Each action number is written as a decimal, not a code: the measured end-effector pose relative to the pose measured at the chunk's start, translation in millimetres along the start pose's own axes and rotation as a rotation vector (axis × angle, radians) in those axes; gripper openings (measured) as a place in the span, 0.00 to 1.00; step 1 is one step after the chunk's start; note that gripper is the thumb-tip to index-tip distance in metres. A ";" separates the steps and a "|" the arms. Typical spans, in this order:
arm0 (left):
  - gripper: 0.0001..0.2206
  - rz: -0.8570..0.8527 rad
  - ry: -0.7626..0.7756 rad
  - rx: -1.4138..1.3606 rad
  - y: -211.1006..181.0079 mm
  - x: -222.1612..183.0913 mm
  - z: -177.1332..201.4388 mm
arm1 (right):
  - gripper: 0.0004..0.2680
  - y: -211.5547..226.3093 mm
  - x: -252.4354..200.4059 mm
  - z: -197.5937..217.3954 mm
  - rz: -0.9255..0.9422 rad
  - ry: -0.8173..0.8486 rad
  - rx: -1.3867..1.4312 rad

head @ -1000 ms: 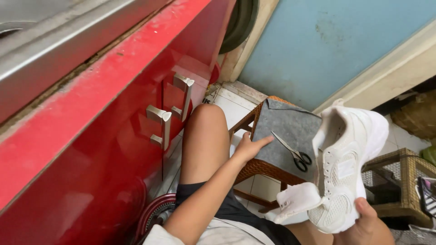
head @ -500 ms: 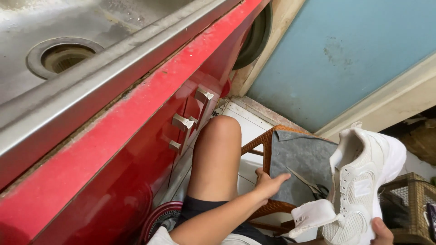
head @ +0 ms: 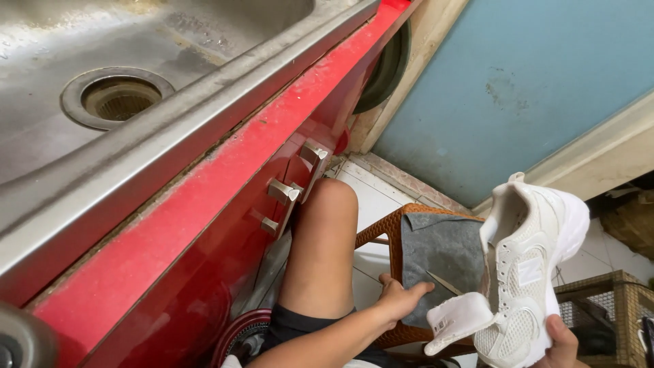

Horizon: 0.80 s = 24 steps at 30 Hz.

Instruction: Repairing and trimming the sole of a white sneaker using scissors and a small metal tool.

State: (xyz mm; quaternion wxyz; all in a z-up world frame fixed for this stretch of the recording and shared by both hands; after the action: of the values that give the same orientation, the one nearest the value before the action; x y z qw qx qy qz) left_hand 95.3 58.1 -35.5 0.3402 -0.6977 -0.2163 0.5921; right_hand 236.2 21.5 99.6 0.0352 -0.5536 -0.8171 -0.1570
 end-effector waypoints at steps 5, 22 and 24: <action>0.43 0.009 -0.008 0.064 3.4 3.5 9.3 | 0.25 -13.7 4.6 -9.0 0.117 -0.114 -0.075; 0.70 -0.159 -0.188 0.416 -23.2 -48.5 58.4 | 0.34 -18.5 40.4 4.4 0.190 -0.283 -0.775; 0.65 -0.312 -0.335 0.314 -39.2 -52.5 74.8 | 0.34 -26.4 38.6 1.1 0.183 -0.278 -0.769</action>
State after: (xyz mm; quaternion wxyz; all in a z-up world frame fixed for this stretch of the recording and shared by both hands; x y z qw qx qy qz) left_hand 15.7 63.9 23.8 0.4910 -0.4868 -0.2801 0.6660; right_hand 197.3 47.4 101.7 -0.2709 -0.6128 -0.6434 -0.3703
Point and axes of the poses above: each hand's wrist, its own x-axis towards the middle knuckle, its own z-axis out of the back of the hand, y = z × x, the point moved 4 cm from there along x, towards the middle knuckle, and after that the axes turned 15 degrees about x, right-handed, at the moved point
